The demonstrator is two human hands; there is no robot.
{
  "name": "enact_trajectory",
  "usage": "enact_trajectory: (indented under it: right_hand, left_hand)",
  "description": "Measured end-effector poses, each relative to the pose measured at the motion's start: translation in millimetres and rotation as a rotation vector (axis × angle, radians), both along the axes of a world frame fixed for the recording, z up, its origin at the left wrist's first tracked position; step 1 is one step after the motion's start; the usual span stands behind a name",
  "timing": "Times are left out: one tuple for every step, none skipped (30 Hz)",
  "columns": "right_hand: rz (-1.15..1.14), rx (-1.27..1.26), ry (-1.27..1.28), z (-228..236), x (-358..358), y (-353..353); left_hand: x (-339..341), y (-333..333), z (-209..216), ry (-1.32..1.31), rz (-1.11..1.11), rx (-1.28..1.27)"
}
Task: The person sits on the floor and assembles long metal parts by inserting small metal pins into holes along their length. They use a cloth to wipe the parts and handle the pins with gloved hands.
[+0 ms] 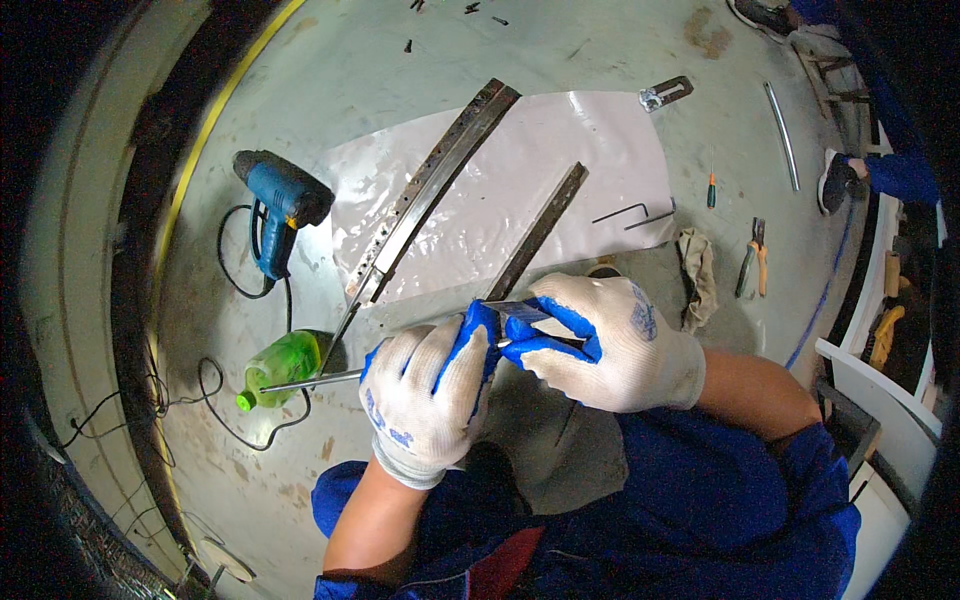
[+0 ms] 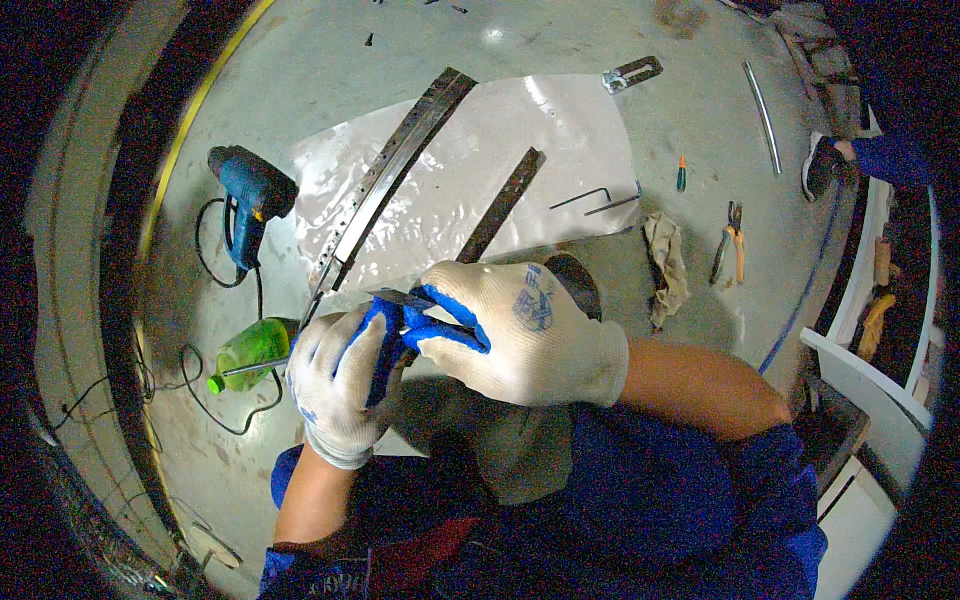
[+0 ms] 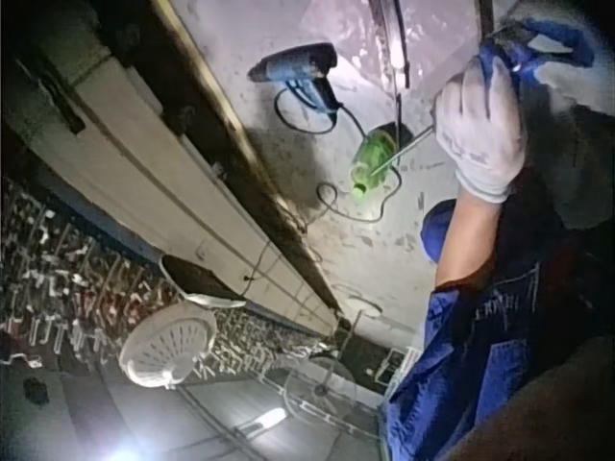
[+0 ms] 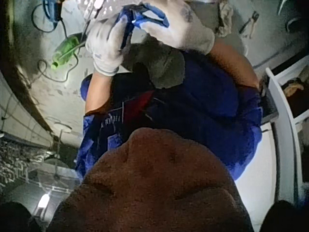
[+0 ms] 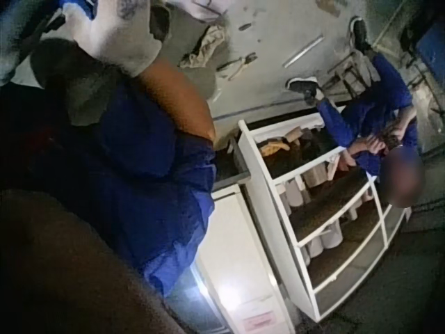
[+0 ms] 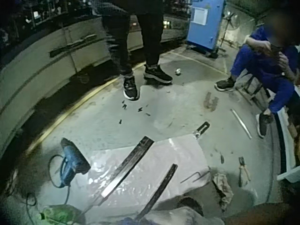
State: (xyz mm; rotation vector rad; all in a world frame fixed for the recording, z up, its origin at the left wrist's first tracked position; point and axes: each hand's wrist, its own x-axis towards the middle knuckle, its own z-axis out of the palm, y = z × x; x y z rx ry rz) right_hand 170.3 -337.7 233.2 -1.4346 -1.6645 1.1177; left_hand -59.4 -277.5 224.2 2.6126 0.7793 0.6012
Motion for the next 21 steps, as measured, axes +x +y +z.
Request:
enact_trajectory:
  right_hand:
    - [0.035,-0.016,-0.015,-1,1,2]
    - [0.051,-0.049,-0.015,0,1,4]
    - [0.071,-0.079,-0.012,1,0,8]
    - [0.093,-0.109,-0.010,2,0,13]
    - [0.105,-0.096,0.020,0,-1,17]
    - [0.120,-0.086,0.054,-3,-3,21]
    - [0.136,-0.076,0.088,-6,-5,26]
    - [0.166,-0.095,0.115,-7,-7,32]
    - [0.195,-0.115,0.139,-8,-9,38]
    - [0.228,-0.135,0.163,-9,-11,45]
    - [0.264,-0.152,0.150,-9,-15,52]
    - [0.306,-0.168,0.134,-7,-19,60]
    - [0.340,-0.187,0.118,-8,-22,67]
    - [0.371,-0.191,0.158,-16,-24,73]
    - [0.384,-0.185,0.162,-20,-26,80]
    - [0.412,-0.179,0.174,-25,-29,89]
    - [0.442,-0.174,0.186,-30,-34,98]
    - [0.460,-0.107,0.220,-37,-38,107]
    - [0.483,-0.054,0.253,-44,-43,116]
    - [0.505,-0.002,0.289,-51,-49,124]
    - [0.520,0.050,0.327,-60,-54,130]
  left_hand:
    - [0,0,1,0.002,0.005,0.004]
    - [-1,0,2,-0.005,0.012,-0.006]
    - [-2,0,3,-0.007,0.023,-0.014]
    - [-3,1,3,-0.010,0.036,-0.021]
    - [-4,1,4,-0.014,0.046,-0.036]
    - [-7,2,4,-0.015,0.059,-0.053]
    - [-10,2,5,-0.016,0.073,-0.070]
    - [-13,2,7,-0.004,0.101,-0.094]
    - [-15,1,9,0.003,0.128,-0.119]
    - [-19,0,10,0.011,0.158,-0.144]
    - [-21,-2,11,0.014,0.203,-0.159]
    - [-25,-4,12,0.015,0.253,-0.172]
    - [-25,-5,11,0.014,0.296,-0.188]
    - [-23,-7,10,0.002,0.350,-0.232]
    - [-22,-5,7,-0.032,0.389,-0.234]
    - [-21,-5,7,-0.038,0.466,-0.259]
    - [-21,-6,7,-0.045,0.546,-0.284]
    - [-19,-4,4,-0.074,0.613,-0.303]
    - [-18,-1,2,-0.101,0.682,-0.319]
    - [-17,1,1,-0.129,0.752,-0.335]
    - [-16,2,0,-0.142,0.807,-0.363]
